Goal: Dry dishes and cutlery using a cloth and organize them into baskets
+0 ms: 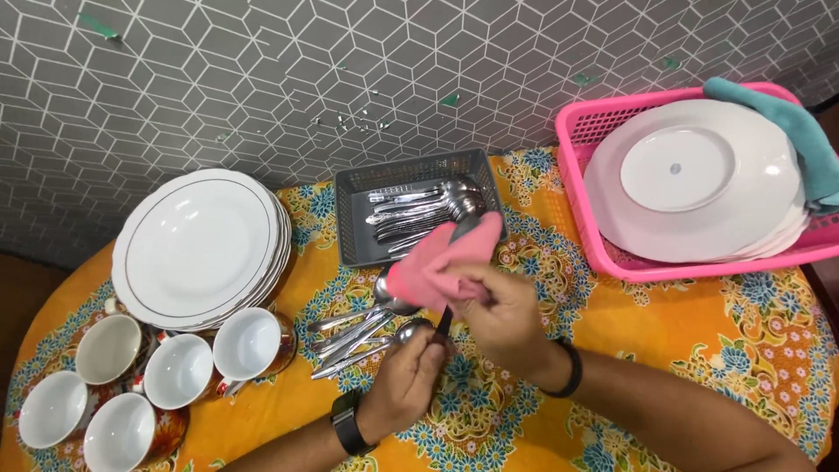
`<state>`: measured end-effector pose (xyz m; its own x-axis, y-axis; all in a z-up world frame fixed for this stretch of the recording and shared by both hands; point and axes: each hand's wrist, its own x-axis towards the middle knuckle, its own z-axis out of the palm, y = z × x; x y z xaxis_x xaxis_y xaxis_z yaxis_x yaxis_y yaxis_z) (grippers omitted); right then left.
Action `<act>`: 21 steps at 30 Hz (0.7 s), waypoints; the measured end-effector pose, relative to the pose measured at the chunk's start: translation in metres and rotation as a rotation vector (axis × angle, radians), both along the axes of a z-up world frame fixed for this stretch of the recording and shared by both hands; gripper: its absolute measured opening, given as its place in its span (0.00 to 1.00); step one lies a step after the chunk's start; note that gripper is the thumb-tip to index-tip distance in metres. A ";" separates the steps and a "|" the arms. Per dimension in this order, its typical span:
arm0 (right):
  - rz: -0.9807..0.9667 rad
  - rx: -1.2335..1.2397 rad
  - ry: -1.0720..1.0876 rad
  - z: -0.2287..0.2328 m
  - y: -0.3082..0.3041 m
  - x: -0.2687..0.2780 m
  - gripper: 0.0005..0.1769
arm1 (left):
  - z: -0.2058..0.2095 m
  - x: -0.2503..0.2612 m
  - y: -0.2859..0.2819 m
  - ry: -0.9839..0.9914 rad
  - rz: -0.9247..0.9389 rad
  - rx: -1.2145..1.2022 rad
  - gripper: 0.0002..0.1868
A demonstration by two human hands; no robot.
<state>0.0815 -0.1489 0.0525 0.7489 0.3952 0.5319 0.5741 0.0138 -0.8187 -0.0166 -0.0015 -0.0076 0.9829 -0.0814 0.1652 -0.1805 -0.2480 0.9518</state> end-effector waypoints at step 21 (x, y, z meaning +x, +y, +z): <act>0.189 0.040 0.431 0.002 -0.001 0.007 0.13 | 0.023 0.005 0.004 -0.175 0.216 0.149 0.19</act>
